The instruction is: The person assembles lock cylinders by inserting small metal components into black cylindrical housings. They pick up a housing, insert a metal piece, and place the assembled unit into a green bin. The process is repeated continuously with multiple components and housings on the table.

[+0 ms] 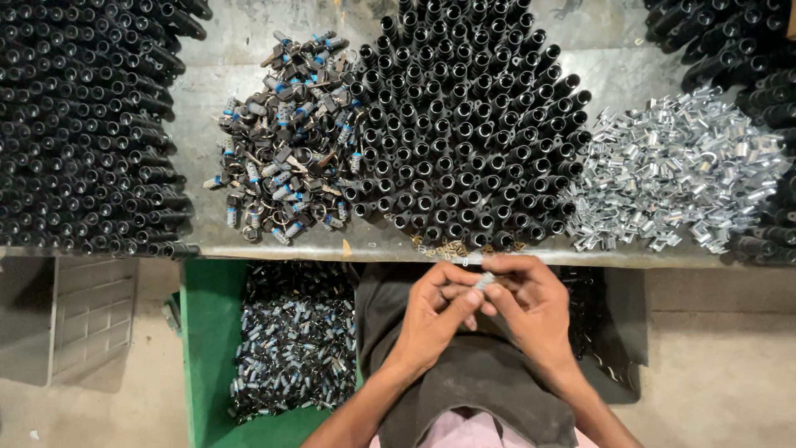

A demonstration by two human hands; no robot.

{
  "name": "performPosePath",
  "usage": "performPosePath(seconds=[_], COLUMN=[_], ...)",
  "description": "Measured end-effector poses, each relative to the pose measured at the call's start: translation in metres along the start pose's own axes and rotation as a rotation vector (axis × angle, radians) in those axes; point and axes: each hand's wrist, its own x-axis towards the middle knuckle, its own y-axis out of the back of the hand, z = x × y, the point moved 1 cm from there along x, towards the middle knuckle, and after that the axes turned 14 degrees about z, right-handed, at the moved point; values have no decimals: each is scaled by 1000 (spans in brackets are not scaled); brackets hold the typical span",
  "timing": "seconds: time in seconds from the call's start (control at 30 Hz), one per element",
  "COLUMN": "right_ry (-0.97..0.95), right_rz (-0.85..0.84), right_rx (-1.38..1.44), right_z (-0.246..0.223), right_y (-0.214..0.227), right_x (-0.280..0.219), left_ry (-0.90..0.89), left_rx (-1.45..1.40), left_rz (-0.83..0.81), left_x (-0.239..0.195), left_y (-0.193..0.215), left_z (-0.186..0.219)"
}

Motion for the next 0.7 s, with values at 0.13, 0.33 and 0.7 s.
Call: performPosePath(seconds=[0.13,0.33,0.7], right_ry=[-136,-55,-340], right_rz=[-91,57,-59], right_rx=[385,579,472], right_z=[10,30,8], right_y=[13,49,21], right_x=[-9,-14,-10], left_ry=[-616,-1125,-187], left_rx=[595,1309,150], left_rz=[46,153,-79], left_x=[-1,40,3], left_y=[-12,-22,-11], left_z=[18,33,38])
